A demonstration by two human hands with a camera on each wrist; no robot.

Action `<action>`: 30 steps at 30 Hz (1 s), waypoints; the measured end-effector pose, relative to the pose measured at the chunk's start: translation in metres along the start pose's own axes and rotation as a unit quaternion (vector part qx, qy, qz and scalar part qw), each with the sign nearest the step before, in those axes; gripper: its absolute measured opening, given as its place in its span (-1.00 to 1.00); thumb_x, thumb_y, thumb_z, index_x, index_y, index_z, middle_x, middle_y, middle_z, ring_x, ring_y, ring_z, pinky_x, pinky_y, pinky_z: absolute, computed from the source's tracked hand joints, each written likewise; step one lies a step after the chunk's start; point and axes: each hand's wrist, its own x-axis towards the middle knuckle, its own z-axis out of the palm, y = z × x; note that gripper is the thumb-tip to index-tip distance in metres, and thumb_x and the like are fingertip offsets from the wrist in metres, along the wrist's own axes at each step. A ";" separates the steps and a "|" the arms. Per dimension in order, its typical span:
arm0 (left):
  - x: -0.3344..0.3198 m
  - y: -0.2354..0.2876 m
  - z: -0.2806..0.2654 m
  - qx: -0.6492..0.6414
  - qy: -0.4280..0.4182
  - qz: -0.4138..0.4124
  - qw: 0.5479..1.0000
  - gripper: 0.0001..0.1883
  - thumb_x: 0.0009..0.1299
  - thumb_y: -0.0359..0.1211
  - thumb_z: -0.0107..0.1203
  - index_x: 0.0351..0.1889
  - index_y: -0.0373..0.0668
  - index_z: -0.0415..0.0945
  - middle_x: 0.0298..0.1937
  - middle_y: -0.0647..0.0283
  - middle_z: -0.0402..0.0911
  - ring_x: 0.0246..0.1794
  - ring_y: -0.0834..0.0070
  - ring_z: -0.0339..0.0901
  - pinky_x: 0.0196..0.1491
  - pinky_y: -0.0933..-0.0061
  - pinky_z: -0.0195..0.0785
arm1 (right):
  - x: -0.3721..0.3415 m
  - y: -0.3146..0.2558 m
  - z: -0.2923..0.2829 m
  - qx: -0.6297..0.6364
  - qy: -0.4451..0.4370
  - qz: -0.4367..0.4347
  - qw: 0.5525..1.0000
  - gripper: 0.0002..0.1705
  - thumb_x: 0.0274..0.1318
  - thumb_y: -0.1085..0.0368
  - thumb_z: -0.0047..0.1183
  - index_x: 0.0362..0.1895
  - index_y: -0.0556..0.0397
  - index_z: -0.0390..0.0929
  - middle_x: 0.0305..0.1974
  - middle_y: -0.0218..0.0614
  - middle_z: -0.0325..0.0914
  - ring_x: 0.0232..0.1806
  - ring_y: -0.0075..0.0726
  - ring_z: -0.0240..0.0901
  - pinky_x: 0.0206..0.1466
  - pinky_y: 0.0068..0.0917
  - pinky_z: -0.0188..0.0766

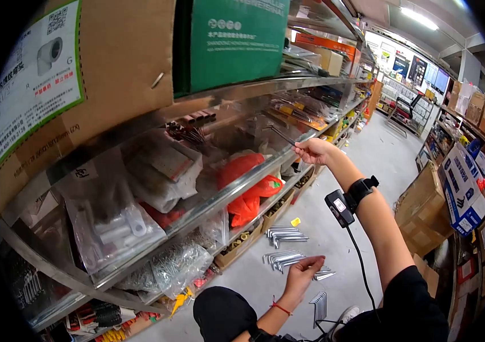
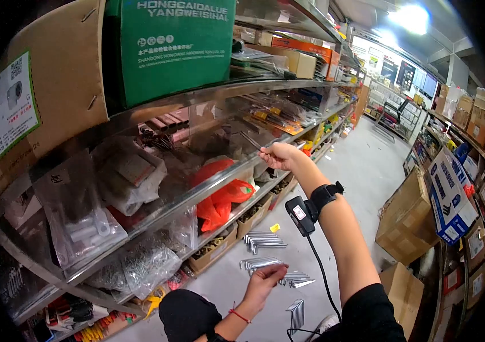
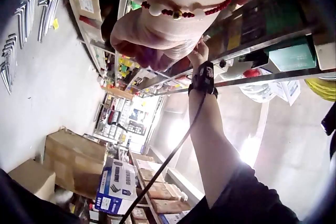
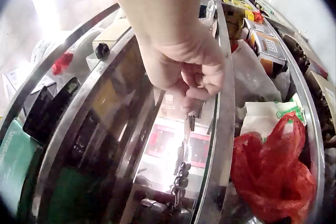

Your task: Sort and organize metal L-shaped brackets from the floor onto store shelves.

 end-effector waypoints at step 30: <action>0.035 0.014 -0.015 0.016 -0.031 -0.076 0.996 -0.78 0.21 -0.31 -0.03 -0.22 -0.15 0.46 -0.52 0.53 0.40 -0.54 0.85 0.20 -0.46 0.84 0.01 | 0.148 -0.056 -0.027 -0.163 0.083 0.017 0.983 -0.70 0.02 0.22 -0.20 -0.68 0.04 0.39 -0.77 -0.45 0.30 -0.80 -0.60 0.19 -0.77 -0.72 0.21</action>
